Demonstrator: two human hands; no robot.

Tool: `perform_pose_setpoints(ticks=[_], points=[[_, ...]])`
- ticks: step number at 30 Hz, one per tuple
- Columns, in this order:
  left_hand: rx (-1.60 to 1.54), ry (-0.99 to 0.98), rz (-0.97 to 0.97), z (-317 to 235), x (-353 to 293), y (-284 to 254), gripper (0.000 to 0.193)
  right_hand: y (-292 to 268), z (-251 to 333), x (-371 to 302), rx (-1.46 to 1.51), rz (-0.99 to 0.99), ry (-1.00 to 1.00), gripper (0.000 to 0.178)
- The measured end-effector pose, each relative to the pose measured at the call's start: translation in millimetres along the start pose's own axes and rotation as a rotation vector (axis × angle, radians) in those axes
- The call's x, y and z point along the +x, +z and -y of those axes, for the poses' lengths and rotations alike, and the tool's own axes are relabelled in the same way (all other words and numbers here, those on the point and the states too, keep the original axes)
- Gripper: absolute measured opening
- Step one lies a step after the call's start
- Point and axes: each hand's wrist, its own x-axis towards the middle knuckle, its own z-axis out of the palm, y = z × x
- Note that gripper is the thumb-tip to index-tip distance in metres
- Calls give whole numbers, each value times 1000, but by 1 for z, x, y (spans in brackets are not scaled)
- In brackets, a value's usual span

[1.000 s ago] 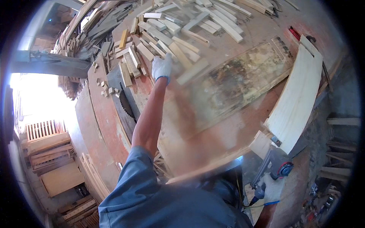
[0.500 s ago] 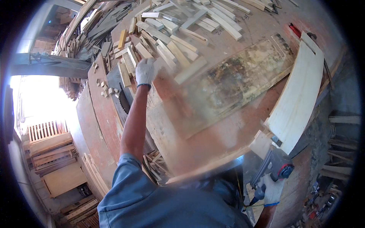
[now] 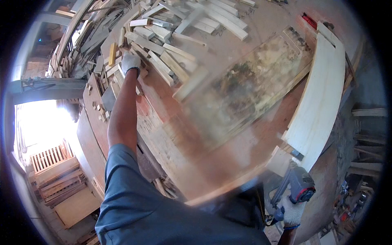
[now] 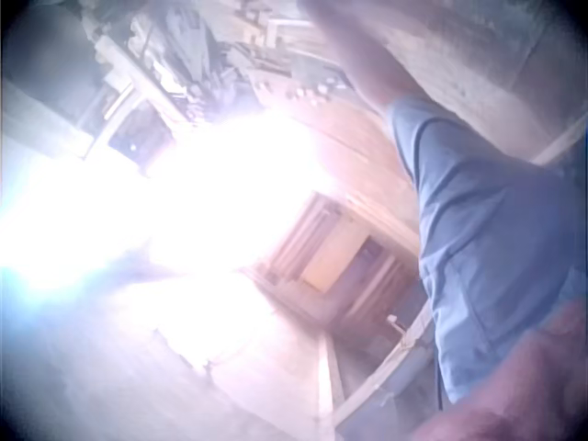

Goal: The person assembles a wooden structure by attaching small wooden pieces to a larger board using a pneumatic nail gun. They repeatedly pick up pieces, align them, and drive nails to secure them in place.

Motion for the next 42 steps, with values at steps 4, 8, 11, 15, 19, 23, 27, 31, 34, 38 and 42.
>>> perform_pose_setpoints(ticks=[4,8,11,15,19,23,27,31,34,38,42], points=[[-175,70,99,75,31,4,28,-7,-18,9,112,35,30,35],[-617,-31,127,37,-7,-10,29,4,12,-2,55,9,62,19],[-216,62,68,40,16,-4,41,9,22,-2,37,22,53,10],[25,2,61,-3,4,7,56,3,11,-2,-41,16,19,9],[146,122,192,59,67,13,57,2,-2,4,0,39,-36,10],[-638,171,541,62,23,-19,35,1,11,-3,-36,87,51,10],[-1074,345,482,39,-128,-56,50,-9,-18,11,-186,19,-37,13],[-2160,-399,852,21,-271,-56,65,2,19,1,-59,14,7,21],[-2337,-398,1069,6,-332,-31,78,1,33,-3,-137,81,13,23],[-2278,-505,1089,-16,-367,-4,73,1,29,-1,-138,76,33,25],[-1924,-487,1058,-32,-399,-2,46,-2,14,3,-27,102,-53,28]])
